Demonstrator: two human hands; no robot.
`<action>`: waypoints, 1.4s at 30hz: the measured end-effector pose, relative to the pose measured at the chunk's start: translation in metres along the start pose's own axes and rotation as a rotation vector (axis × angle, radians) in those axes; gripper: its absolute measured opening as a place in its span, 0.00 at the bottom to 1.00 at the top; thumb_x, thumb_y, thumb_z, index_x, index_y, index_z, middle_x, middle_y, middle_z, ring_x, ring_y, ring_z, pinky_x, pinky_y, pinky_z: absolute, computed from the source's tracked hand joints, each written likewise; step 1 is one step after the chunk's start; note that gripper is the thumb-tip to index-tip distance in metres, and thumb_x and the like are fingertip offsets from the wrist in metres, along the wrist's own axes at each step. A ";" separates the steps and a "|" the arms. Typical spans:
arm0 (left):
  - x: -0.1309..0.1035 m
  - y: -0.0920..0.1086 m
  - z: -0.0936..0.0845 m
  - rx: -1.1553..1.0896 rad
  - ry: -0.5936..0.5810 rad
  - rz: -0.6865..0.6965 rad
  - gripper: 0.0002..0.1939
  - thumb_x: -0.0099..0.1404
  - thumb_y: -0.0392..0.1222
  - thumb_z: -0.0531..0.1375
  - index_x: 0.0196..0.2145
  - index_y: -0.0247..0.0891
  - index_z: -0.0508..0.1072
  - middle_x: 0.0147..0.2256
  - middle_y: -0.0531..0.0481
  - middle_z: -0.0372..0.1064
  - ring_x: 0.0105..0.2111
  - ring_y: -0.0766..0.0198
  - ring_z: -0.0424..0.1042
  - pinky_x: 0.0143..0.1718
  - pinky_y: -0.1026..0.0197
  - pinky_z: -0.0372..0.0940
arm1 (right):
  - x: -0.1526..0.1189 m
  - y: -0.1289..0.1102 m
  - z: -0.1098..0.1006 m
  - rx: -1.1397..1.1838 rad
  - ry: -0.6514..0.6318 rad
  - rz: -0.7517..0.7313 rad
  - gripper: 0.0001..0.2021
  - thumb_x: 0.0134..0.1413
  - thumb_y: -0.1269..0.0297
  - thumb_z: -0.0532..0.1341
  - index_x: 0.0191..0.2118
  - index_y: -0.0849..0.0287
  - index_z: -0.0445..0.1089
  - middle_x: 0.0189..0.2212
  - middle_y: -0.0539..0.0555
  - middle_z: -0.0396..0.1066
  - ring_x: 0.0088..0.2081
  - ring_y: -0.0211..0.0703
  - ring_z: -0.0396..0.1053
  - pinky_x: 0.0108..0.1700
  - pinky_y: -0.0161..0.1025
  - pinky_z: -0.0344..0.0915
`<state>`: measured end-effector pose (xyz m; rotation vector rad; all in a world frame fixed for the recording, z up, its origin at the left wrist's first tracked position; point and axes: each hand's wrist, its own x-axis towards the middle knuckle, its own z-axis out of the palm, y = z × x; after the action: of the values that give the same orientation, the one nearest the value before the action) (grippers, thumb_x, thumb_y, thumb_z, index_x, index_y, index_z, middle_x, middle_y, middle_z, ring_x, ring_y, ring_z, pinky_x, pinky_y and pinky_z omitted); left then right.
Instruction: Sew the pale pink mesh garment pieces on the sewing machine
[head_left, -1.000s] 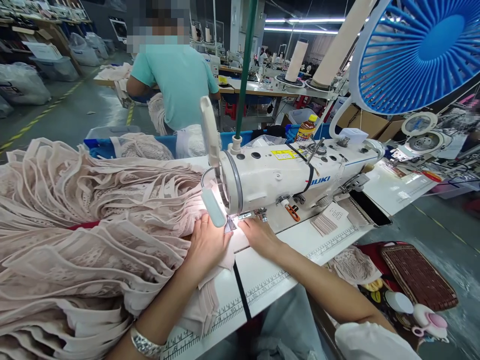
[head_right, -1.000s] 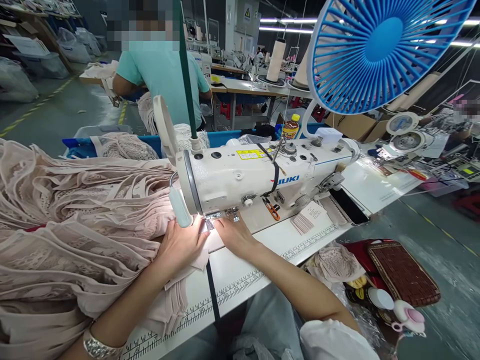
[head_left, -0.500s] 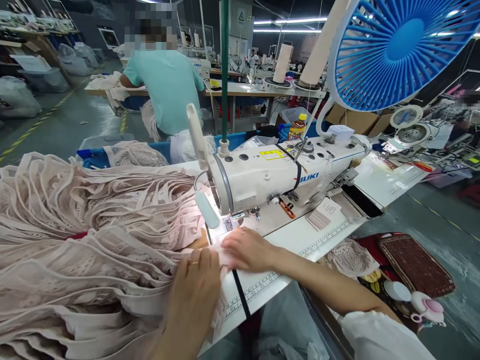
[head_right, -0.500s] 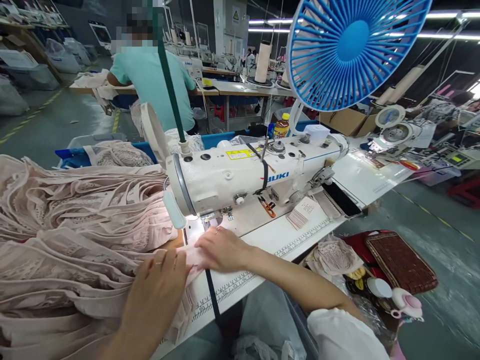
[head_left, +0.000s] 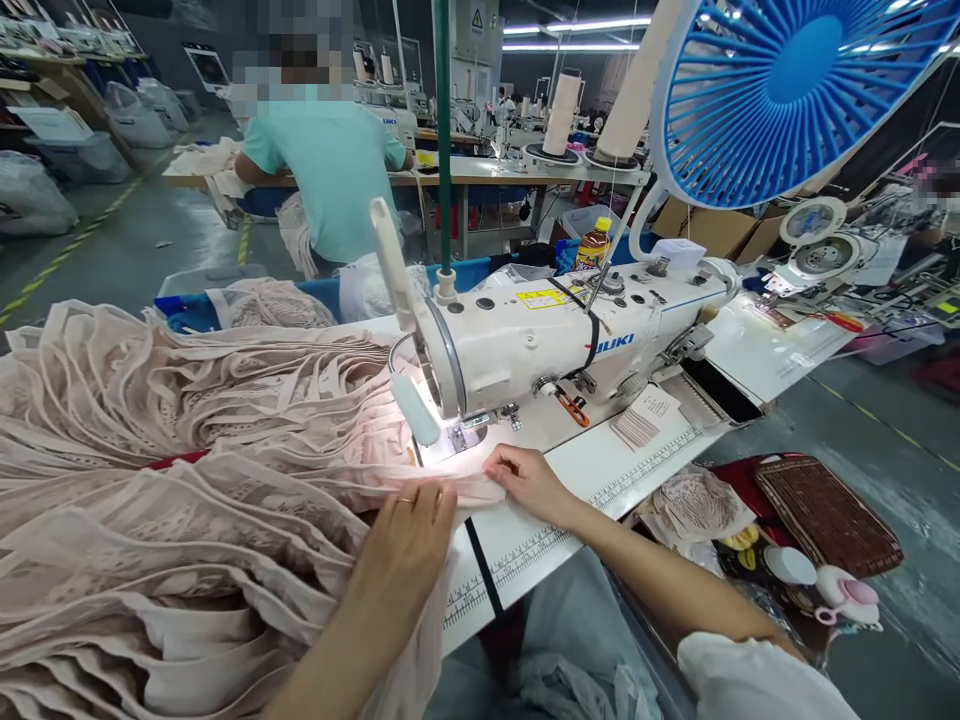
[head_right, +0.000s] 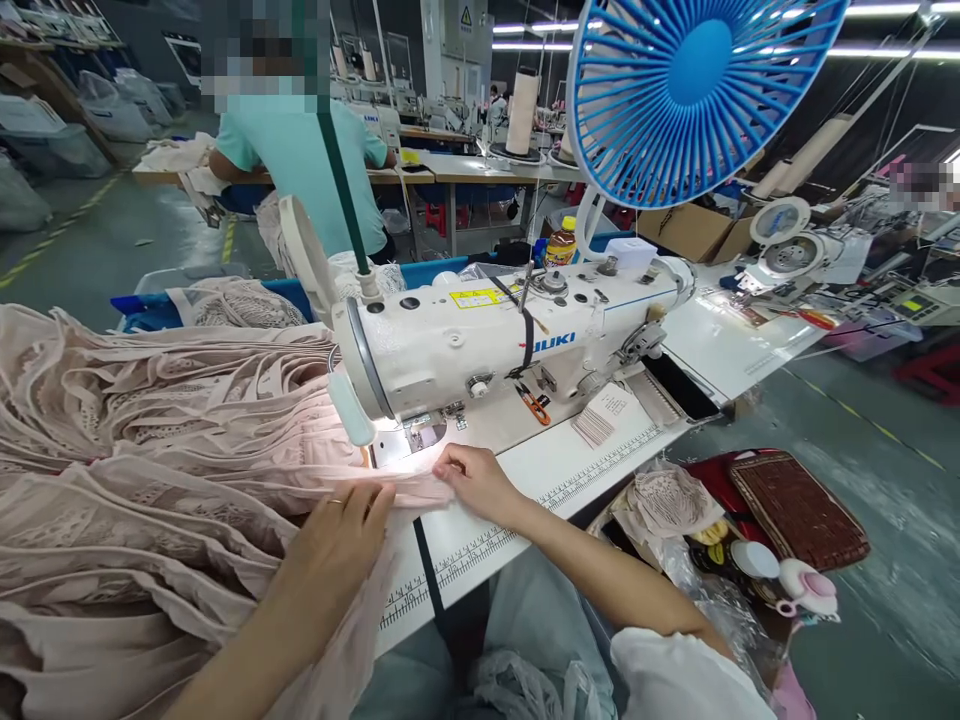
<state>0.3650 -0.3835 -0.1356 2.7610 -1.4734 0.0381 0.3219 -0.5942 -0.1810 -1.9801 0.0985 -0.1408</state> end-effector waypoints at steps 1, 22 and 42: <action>0.004 -0.002 0.004 0.100 0.128 0.032 0.19 0.67 0.25 0.47 0.45 0.34 0.74 0.45 0.39 0.73 0.45 0.52 0.71 0.48 0.51 0.64 | 0.000 0.001 0.000 0.012 0.020 0.024 0.10 0.62 0.59 0.58 0.31 0.58 0.68 0.28 0.49 0.72 0.32 0.40 0.68 0.36 0.36 0.60; 0.007 -0.001 0.053 0.543 0.215 0.197 0.24 0.63 0.23 0.48 0.54 0.22 0.73 0.51 0.27 0.71 0.42 0.46 0.74 0.40 0.48 0.68 | -0.020 0.001 -0.048 -0.536 0.275 -0.056 0.07 0.60 0.74 0.58 0.41 0.59 0.71 0.36 0.54 0.72 0.36 0.43 0.69 0.43 0.40 0.66; 0.034 -0.012 0.043 0.394 0.361 0.328 0.26 0.63 0.20 0.47 0.56 0.25 0.72 0.51 0.34 0.72 0.48 0.48 0.73 0.40 0.53 0.71 | -0.027 0.000 -0.117 -0.763 0.625 0.116 0.09 0.64 0.67 0.50 0.41 0.60 0.67 0.32 0.57 0.72 0.32 0.47 0.69 0.36 0.40 0.63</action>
<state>0.3951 -0.4061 -0.1775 2.5310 -1.9483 0.8644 0.2788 -0.6968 -0.1364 -2.6031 0.7647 -0.7326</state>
